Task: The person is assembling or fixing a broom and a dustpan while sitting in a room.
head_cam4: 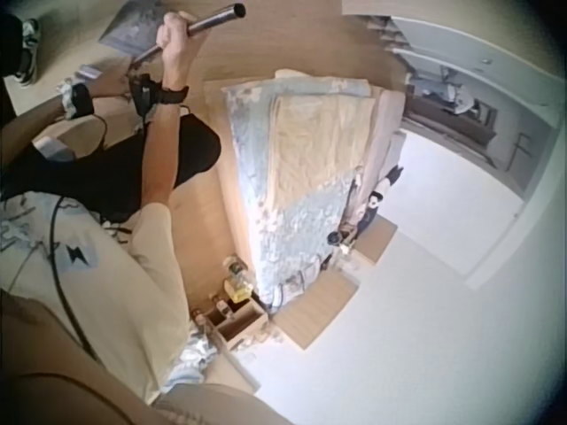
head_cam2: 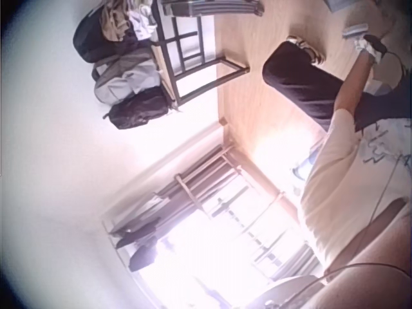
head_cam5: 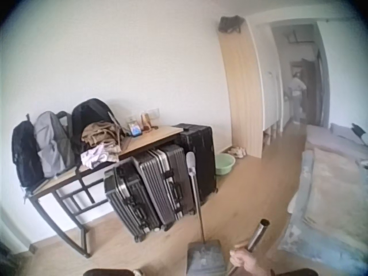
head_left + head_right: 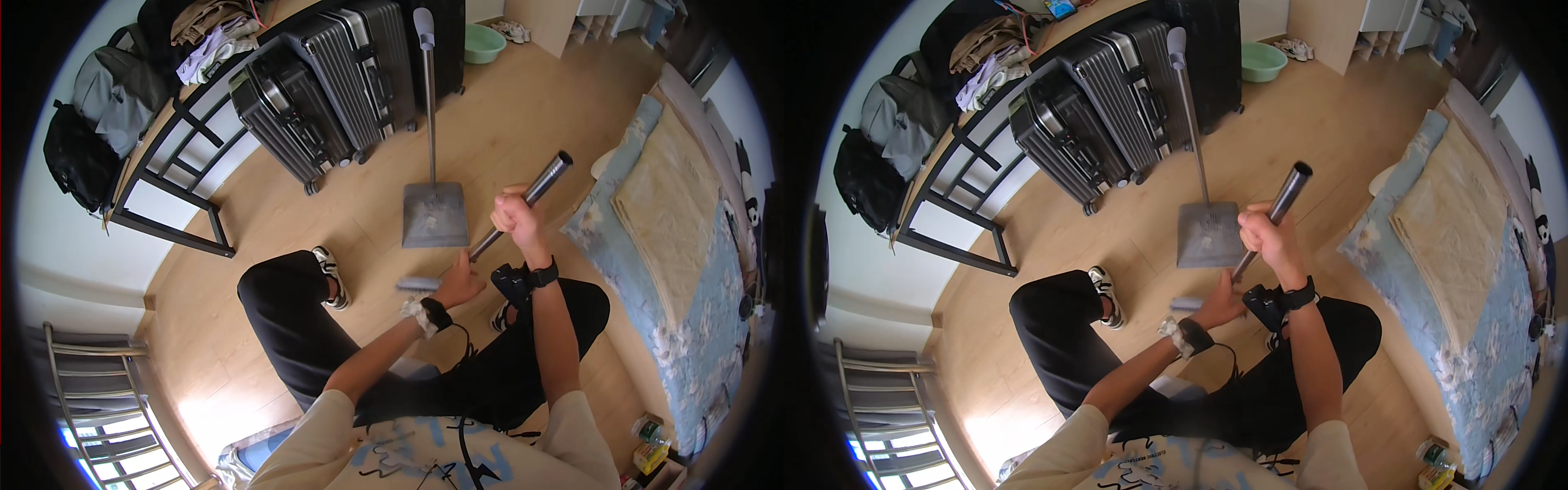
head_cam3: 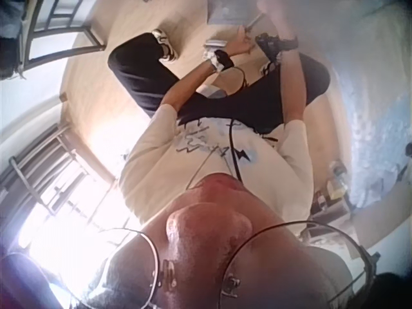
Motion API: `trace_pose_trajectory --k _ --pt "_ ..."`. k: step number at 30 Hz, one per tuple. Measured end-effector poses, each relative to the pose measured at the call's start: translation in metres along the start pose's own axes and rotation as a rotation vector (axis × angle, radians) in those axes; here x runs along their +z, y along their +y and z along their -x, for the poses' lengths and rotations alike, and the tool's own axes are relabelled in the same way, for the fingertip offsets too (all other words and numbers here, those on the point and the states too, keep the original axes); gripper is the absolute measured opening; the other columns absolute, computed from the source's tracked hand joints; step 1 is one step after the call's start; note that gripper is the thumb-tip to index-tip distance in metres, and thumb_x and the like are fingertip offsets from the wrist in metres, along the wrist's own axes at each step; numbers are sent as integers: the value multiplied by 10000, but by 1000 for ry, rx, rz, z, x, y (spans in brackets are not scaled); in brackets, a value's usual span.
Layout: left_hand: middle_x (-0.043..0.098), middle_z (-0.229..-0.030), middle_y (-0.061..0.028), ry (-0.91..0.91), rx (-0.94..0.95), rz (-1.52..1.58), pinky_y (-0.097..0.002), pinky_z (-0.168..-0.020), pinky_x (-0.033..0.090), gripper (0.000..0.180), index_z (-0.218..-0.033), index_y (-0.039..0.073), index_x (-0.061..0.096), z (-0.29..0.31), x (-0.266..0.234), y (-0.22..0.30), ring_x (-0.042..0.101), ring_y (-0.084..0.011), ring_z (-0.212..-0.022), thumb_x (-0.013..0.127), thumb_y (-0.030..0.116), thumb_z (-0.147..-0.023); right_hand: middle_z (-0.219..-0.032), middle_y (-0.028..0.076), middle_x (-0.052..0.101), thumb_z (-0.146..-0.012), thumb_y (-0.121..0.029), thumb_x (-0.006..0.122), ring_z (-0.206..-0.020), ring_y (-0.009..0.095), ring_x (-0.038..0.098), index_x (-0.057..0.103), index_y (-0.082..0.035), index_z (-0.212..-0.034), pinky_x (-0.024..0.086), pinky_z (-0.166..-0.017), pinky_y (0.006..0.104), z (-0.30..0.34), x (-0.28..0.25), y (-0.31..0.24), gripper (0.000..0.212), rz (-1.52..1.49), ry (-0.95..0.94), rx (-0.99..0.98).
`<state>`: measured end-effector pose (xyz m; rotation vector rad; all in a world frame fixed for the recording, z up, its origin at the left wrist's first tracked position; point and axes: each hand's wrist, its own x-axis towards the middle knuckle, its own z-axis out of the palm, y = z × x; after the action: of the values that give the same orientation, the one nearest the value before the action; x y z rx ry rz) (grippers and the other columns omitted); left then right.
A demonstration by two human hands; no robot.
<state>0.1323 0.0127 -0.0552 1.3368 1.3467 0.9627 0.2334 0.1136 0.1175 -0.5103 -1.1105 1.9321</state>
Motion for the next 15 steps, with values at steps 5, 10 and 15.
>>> trace_pose_trajectory --k 5,10,15 --pt "454 -997 -186 271 320 -84 -372 -763 443 602 -1160 -20 297 -43 -24 -43 545 -295 -896 635 90 -674 -428 25 358 -718 -72 551 -359 116 305 337 -12 -469 219 -377 289 5 50 0 334 575 -240 -381" --pt "478 -999 -191 214 186 -3 -369 -732 462 556 -1131 -17 333 -24 -11 3 574 -280 -842 636 115 -685 -421 5 261 -746 -10 485 -361 91 232 252 -58 -485 184 -381 269 18 37 -21 353 317 -192 -171" --pt "472 -1029 -215 156 -25 -128 -399 -721 464 577 -1143 -15 320 6 6 19 578 -314 -827 632 167 -693 -432 -41 268 -782 -35 518 -366 55 240 243 -99 -493 155 -374 253 6 22 -17 404 63 -103 10"
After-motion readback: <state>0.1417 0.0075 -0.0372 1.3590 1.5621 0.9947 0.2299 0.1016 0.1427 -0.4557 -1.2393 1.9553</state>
